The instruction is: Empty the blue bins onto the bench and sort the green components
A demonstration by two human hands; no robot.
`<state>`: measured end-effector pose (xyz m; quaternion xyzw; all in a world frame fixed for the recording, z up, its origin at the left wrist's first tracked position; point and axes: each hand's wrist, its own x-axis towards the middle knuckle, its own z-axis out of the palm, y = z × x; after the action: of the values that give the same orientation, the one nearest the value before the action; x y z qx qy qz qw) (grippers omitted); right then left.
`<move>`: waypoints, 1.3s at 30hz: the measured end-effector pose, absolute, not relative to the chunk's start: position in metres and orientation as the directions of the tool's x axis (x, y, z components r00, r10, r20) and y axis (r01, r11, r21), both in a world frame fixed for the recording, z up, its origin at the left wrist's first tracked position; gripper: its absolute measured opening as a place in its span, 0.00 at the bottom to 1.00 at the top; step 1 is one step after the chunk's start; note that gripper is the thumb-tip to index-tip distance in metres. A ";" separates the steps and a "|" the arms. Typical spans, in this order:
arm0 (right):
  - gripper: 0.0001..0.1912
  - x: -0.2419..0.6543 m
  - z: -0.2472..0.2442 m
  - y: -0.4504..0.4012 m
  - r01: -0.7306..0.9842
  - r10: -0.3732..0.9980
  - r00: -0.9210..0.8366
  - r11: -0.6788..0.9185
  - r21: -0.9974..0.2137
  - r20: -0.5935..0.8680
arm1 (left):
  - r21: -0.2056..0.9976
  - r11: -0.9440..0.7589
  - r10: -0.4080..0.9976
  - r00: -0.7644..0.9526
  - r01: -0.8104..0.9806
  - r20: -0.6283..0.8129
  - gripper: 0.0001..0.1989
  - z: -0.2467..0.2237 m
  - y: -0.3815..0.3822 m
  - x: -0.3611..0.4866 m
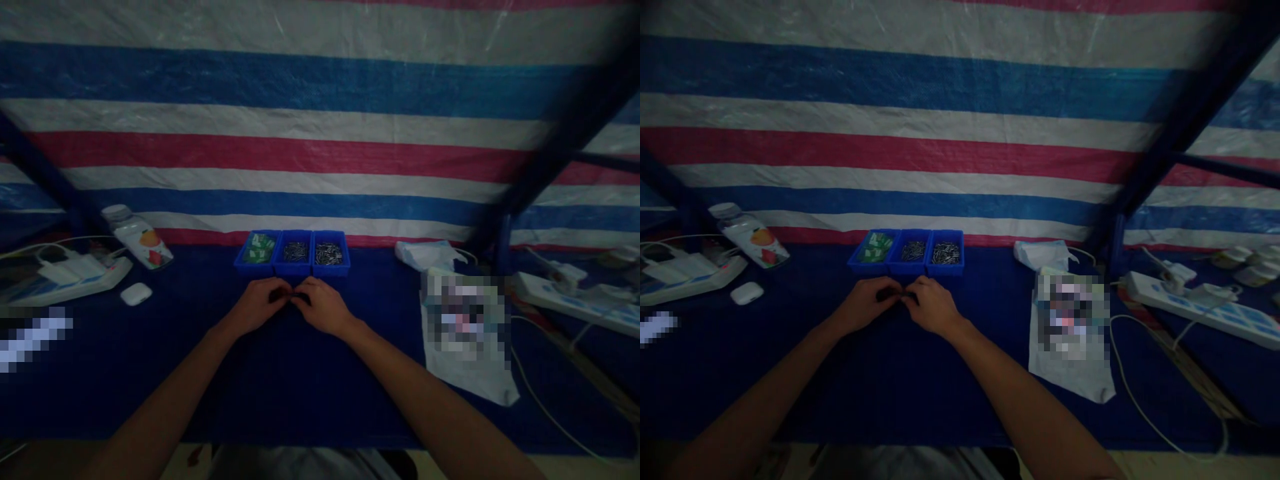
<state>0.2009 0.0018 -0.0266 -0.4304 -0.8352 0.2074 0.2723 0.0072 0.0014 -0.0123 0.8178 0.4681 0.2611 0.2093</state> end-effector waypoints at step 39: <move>0.10 0.190 -0.021 0.001 0.360 0.890 -0.353 0.413 -0.837 0.287 | 0.503 -0.472 0.878 0.435 0.724 0.198 0.09 0.002 0.000 -0.003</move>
<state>0.1905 0.0011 -0.0213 -0.4185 -0.7469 0.3444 0.3853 -0.0027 0.0003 0.0015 0.8290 0.4832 0.2212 0.1743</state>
